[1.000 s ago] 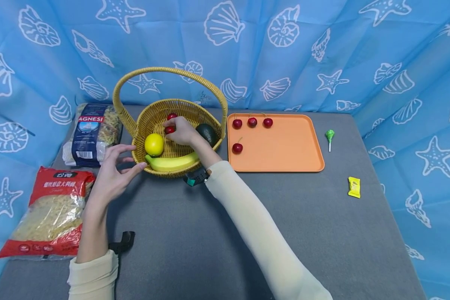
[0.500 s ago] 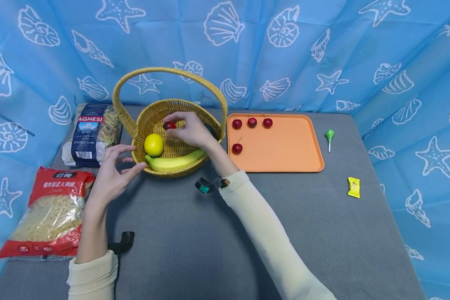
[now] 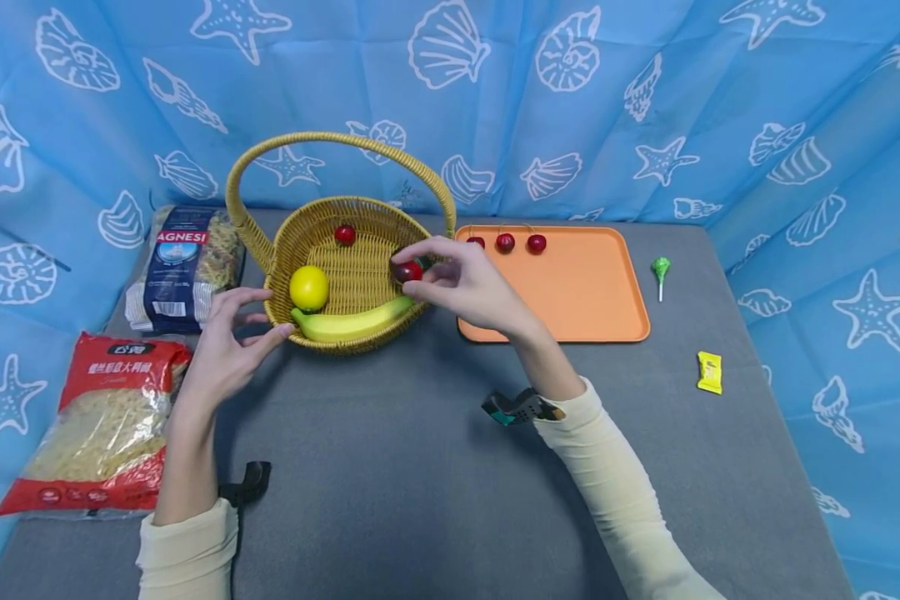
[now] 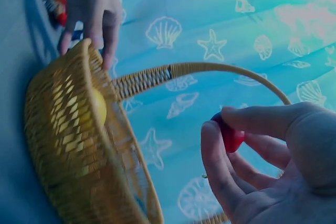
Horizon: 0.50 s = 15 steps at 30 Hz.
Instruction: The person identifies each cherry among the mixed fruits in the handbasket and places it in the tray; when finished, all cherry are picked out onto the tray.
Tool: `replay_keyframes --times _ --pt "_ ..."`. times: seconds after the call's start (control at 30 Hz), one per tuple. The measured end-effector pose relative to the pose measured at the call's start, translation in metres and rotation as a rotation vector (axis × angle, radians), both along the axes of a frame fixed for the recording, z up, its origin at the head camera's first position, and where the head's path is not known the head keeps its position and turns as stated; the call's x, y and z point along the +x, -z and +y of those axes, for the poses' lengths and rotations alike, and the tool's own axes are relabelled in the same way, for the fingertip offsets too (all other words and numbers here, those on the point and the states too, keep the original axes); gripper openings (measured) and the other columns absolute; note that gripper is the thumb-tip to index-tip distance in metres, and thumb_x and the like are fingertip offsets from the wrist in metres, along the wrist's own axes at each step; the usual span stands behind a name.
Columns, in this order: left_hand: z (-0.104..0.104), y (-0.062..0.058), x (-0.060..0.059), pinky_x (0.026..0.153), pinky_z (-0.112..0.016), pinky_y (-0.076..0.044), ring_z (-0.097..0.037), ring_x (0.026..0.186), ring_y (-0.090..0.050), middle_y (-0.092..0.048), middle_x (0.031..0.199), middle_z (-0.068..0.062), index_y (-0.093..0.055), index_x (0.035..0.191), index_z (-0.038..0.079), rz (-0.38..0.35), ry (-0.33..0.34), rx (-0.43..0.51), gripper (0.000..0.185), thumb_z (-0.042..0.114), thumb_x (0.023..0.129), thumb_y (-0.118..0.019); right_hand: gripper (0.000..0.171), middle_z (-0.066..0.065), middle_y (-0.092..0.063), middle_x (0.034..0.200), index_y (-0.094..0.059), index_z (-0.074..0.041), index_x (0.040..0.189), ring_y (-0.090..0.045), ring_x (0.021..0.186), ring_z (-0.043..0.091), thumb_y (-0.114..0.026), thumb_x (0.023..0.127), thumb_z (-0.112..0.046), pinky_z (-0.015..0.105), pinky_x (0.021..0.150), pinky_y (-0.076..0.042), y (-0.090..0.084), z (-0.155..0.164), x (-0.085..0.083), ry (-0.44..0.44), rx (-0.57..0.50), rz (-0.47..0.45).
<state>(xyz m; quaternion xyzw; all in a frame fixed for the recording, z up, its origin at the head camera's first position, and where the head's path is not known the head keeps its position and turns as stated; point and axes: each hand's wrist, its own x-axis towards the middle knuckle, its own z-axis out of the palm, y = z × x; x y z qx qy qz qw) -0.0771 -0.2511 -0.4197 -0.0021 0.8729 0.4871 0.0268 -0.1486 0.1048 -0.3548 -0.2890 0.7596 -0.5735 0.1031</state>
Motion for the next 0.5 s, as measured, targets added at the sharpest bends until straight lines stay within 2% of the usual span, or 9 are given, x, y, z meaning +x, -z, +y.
replay_keyframes --times 0.07,0.17,0.3,0.4,0.5 --pt "0.000 0.000 0.000 0.084 0.003 -0.051 -0.039 0.134 -0.055 -0.032 0.165 -0.020 -0.049 0.157 0.007 -0.001 -0.002 0.001 0.064 0.030 0.103 -0.077 0.032 0.009 -0.071 0.125 -0.074 -0.007 0.130 -0.069 0.083 0.022 -0.079 0.098 -0.007 0.026 0.072 -0.061 0.002 0.017 0.007 0.033 0.007 0.007" --pt "0.000 0.000 0.000 0.085 0.003 -0.050 -0.038 0.135 -0.055 -0.032 0.165 -0.020 -0.049 0.157 0.007 -0.003 -0.004 0.000 0.064 0.030 0.103 -0.077 0.030 0.012 -0.073 0.116 -0.074 -0.006 0.126 -0.070 0.079 0.024 -0.079 0.097 -0.004 0.031 0.072 -0.065 0.006 0.042 0.015 0.089 0.009 0.021" --pt "-0.001 0.000 -0.001 0.085 0.003 -0.051 -0.035 0.135 -0.054 -0.031 0.166 -0.019 -0.049 0.157 0.007 -0.005 -0.002 0.000 0.064 0.030 0.103 -0.077 0.025 0.017 -0.077 0.109 -0.073 -0.002 0.123 -0.075 0.077 0.023 -0.077 0.098 -0.003 0.030 0.072 -0.068 0.017 0.069 0.016 0.178 0.056 0.057" --pt "-0.001 0.001 -0.001 0.085 0.003 -0.051 -0.034 0.135 -0.054 -0.032 0.166 -0.019 -0.049 0.157 0.007 -0.002 0.000 0.001 0.064 0.030 0.103 -0.077 0.028 0.017 -0.077 0.118 -0.072 0.000 0.127 -0.077 0.087 0.023 -0.077 0.100 -0.006 0.024 0.081 -0.068 0.031 0.086 0.011 0.266 0.159 0.091" --pt "-0.001 0.001 -0.001 0.085 0.002 -0.051 -0.034 0.134 -0.054 -0.032 0.165 -0.019 -0.050 0.156 0.006 0.003 0.001 0.000 0.064 0.029 0.103 -0.077 0.033 0.019 -0.073 0.128 -0.071 0.003 0.130 -0.077 0.102 0.033 -0.077 0.100 -0.007 0.035 0.094 -0.069 0.045 0.097 0.005 0.328 0.247 0.089"
